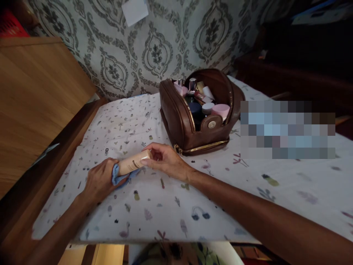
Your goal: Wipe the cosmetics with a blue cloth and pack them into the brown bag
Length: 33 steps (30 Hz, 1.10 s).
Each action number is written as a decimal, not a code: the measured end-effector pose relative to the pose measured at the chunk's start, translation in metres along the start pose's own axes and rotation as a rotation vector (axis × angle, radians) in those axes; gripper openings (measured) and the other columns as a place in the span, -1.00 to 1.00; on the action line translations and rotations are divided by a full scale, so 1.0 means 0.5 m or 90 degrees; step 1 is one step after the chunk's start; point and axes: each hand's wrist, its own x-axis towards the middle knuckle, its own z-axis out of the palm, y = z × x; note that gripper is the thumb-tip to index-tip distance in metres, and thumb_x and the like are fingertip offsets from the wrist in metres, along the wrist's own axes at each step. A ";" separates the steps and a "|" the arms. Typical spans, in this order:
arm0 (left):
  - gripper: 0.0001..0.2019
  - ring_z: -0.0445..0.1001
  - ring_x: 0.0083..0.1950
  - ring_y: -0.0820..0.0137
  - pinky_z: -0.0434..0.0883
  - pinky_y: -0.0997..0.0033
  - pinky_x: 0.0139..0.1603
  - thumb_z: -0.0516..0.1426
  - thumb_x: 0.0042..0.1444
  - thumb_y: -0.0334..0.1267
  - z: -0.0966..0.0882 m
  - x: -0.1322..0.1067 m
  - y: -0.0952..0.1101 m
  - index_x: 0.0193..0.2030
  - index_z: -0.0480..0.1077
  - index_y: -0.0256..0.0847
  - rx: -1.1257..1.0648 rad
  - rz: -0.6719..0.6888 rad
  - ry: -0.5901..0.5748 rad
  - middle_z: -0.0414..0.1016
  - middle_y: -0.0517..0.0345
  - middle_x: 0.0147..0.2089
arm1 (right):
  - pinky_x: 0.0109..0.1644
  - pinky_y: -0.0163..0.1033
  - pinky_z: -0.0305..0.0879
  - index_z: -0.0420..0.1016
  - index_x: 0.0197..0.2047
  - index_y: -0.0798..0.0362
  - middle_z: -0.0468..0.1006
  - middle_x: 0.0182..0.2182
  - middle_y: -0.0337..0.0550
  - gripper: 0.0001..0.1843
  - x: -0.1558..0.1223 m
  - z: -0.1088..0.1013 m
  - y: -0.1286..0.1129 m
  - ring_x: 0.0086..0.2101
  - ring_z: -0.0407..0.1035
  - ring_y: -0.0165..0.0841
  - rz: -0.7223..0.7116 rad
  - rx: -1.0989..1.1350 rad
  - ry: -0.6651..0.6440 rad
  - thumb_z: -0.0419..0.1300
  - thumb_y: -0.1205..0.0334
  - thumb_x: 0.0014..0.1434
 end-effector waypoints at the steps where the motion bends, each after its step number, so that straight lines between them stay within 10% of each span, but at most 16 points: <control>1: -0.78 0.53 -0.40 0.25 0.35 0.36 -0.46 0.10 0.27 -0.06 -0.001 -0.001 0.000 -0.17 0.24 -0.16 -0.006 -0.003 -0.004 0.49 0.11 -0.39 | -0.29 -0.32 0.32 0.47 -0.13 0.07 0.48 -0.36 -0.26 -0.55 0.000 -0.001 0.001 -0.36 0.37 -0.44 -0.013 -0.004 -0.005 0.42 -0.04 0.04; 13: -0.73 0.51 -0.52 0.36 0.29 0.44 -0.54 0.16 0.15 -0.03 -0.025 0.000 -0.013 -0.19 0.18 -0.09 -0.159 -0.090 -0.169 0.49 0.31 -0.46 | -0.22 -0.29 0.34 0.58 0.00 0.01 0.55 -0.17 -0.14 -0.61 -0.005 -0.006 -0.013 -0.19 0.39 -0.34 -0.104 -0.124 -0.031 0.38 0.11 0.10; 24: -0.70 0.53 -0.43 0.30 0.35 0.38 -0.48 0.02 0.34 0.05 -0.025 0.006 -0.010 -0.22 0.27 -0.15 -0.011 0.018 -0.054 0.48 0.13 -0.42 | -0.51 -0.39 0.21 0.42 -0.22 0.05 0.38 -0.49 -0.34 -0.51 -0.008 0.003 -0.017 -0.54 0.27 -0.52 0.033 -0.015 -0.009 0.36 -0.20 0.07; 33: -0.46 0.55 0.13 0.15 0.54 0.20 0.01 0.08 0.34 -0.04 -0.046 0.097 0.058 0.36 0.06 -0.17 -0.236 0.022 -0.138 0.50 -0.14 0.17 | -0.31 -0.33 0.32 0.40 -0.22 0.05 0.38 -0.44 -0.35 -0.53 -0.006 0.019 0.006 -0.43 0.31 -0.48 -0.045 0.062 -0.051 0.45 -0.08 0.00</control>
